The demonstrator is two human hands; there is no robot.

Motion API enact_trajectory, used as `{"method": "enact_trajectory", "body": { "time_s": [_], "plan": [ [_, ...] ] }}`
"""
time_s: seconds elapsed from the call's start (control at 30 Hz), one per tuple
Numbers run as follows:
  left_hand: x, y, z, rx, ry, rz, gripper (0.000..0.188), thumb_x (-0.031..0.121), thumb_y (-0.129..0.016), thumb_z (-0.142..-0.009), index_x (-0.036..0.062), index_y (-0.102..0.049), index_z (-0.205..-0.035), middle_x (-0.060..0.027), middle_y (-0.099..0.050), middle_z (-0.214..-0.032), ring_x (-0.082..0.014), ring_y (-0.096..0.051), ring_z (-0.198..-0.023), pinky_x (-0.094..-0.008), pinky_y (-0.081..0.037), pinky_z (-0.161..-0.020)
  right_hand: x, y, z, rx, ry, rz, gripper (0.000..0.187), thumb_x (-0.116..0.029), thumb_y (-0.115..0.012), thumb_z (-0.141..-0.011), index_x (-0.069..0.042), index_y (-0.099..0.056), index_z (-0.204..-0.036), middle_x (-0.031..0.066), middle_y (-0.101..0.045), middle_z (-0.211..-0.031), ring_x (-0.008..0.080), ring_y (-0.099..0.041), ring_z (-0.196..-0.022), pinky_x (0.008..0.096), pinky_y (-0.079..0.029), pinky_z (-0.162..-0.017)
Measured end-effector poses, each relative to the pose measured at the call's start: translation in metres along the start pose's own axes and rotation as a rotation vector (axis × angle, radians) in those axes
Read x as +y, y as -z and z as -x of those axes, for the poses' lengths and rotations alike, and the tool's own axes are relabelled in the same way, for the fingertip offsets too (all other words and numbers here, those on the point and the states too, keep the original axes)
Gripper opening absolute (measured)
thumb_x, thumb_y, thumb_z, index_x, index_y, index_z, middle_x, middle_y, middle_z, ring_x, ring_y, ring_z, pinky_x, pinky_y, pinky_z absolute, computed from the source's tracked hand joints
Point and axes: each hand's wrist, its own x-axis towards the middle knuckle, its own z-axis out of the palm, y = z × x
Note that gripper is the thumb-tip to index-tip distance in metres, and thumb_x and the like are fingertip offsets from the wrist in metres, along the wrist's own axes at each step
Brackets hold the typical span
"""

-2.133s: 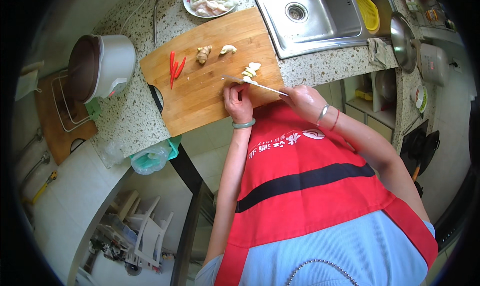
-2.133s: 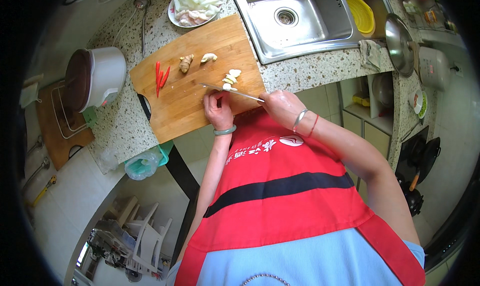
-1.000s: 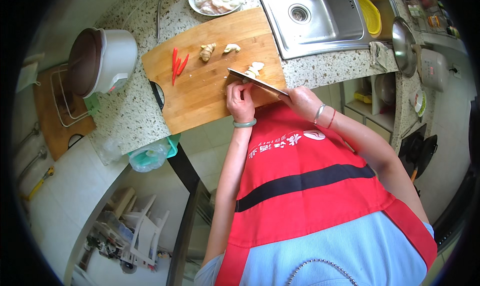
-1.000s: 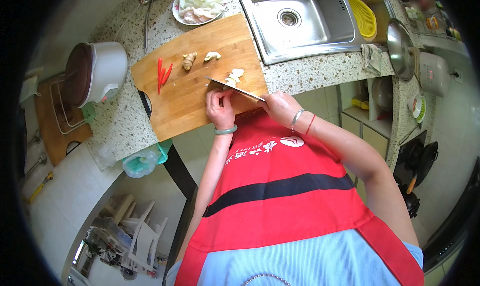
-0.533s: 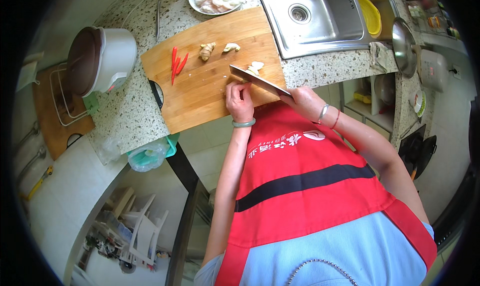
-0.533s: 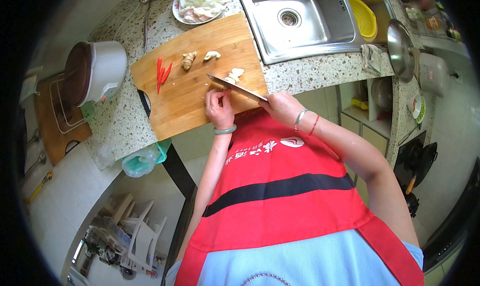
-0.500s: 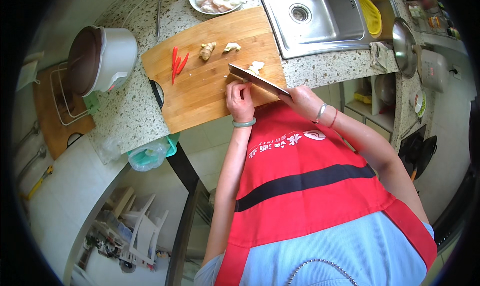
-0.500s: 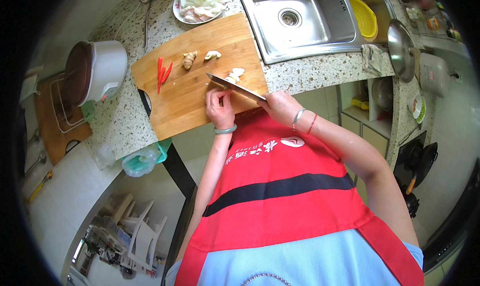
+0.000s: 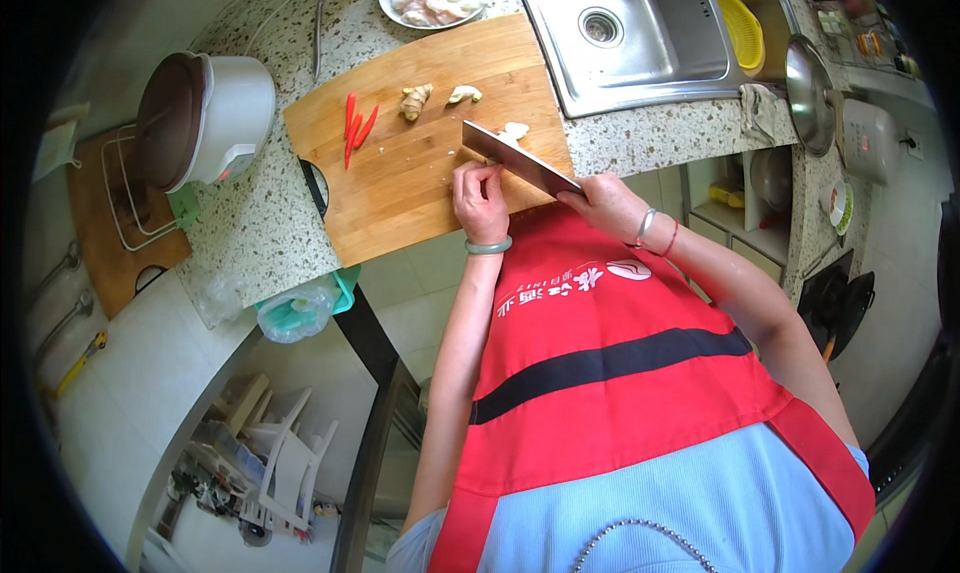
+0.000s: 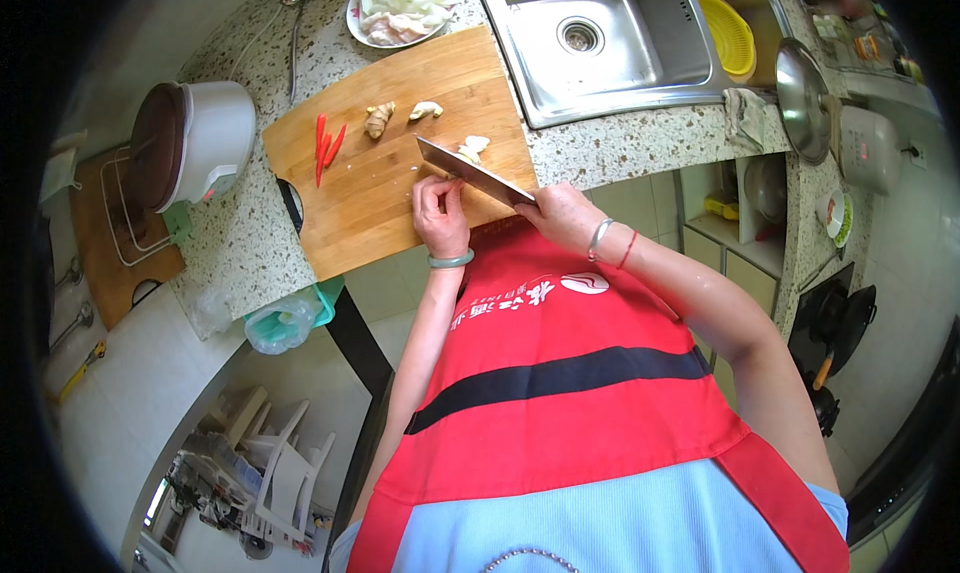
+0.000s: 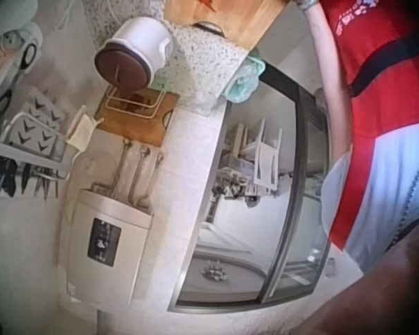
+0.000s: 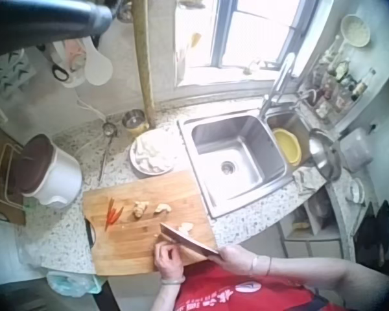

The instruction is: The person uses a cleaver to slice garlic cloves and ginger root into thin pieces on a wooden cutting board. The person also slices red chili peppers. The chopped ingredients are gathered into a pile on the board.

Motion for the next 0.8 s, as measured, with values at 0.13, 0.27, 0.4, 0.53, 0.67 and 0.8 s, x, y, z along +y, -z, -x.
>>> {"method": "enact_trajectory", "body": {
  "time_s": [0.13, 0.27, 0.4, 0.53, 0.67, 0.8],
  "plan": [
    [0.001, 0.001, -0.001, -0.028, -0.024, -0.005, 0.011, 0.001, -0.069, -0.083, 0.0033, -0.059, -0.086, -0.011, -0.058, -0.09, -0.0292, -0.059, -0.085, -0.0384, -0.049, -0.074, 0.007, -0.019, -0.014, 0.053, 0.001, 0.006, 0.027, -0.026, -0.059, -0.094, -0.001, -0.069, -0.09, 0.0265, -0.063, -0.079, 0.0444, -0.063, -0.077, 0.0484, -0.05, -0.069],
    [0.002, 0.004, -0.003, -0.045, -0.073, -0.06, 0.011, 0.0, -0.068, -0.084, 0.0032, -0.063, -0.092, -0.0111, -0.058, -0.094, -0.0286, -0.059, -0.087, -0.0385, -0.05, -0.076, 0.003, -0.005, -0.014, 0.032, 0.021, -0.009, 0.028, -0.027, -0.058, -0.094, -0.001, -0.069, -0.092, 0.0261, -0.064, -0.079, 0.0433, -0.063, -0.077, 0.0489, -0.05, -0.07],
    [0.003, 0.002, 0.0, -0.053, -0.057, -0.057, 0.009, 0.001, -0.069, -0.084, 0.0036, -0.063, -0.091, -0.0107, -0.059, -0.092, -0.0281, -0.057, -0.089, -0.0372, -0.047, -0.079, 0.005, 0.001, -0.011, 0.065, 0.091, 0.071, 0.027, -0.026, -0.057, -0.095, -0.002, -0.069, -0.095, 0.0257, -0.064, -0.079, 0.0425, -0.063, -0.077, 0.0494, -0.05, -0.07],
    [-0.002, 0.001, 0.003, -0.028, -0.06, -0.079, 0.01, 0.001, -0.069, -0.083, 0.0031, -0.061, -0.088, -0.012, -0.058, -0.09, -0.0299, -0.058, -0.085, -0.0391, -0.048, -0.074, 0.008, 0.002, -0.003, 0.097, 0.169, 0.121, 0.025, -0.025, -0.057, -0.094, -0.002, -0.069, -0.095, 0.026, -0.064, -0.079, 0.0423, -0.064, -0.076, 0.0499, -0.051, -0.071],
    [-0.007, 0.002, 0.007, -0.05, -0.008, -0.079, 0.012, 0.001, -0.069, -0.082, 0.0035, -0.058, -0.084, -0.013, -0.058, -0.086, -0.032, -0.058, -0.08, -0.0404, -0.048, -0.07, 0.004, 0.003, 0.007, 0.065, 0.126, 0.121, 0.026, -0.025, -0.057, -0.094, -0.002, -0.069, -0.094, 0.0261, -0.064, -0.078, 0.0424, -0.064, -0.076, 0.0502, -0.051, -0.071],
    [-0.003, 0.003, 0.003, -0.06, -0.017, -0.072, 0.011, 0.0, -0.068, -0.083, 0.0041, -0.058, -0.085, -0.0129, -0.059, -0.084, -0.0327, -0.059, -0.079, -0.0404, -0.048, -0.07, 0.007, -0.013, -0.004, 0.106, 0.125, 0.133, 0.026, -0.024, -0.056, -0.094, -0.001, -0.068, -0.091, 0.0259, -0.064, -0.078, 0.0427, -0.064, -0.077, 0.0502, -0.051, -0.071]
  ]
}}
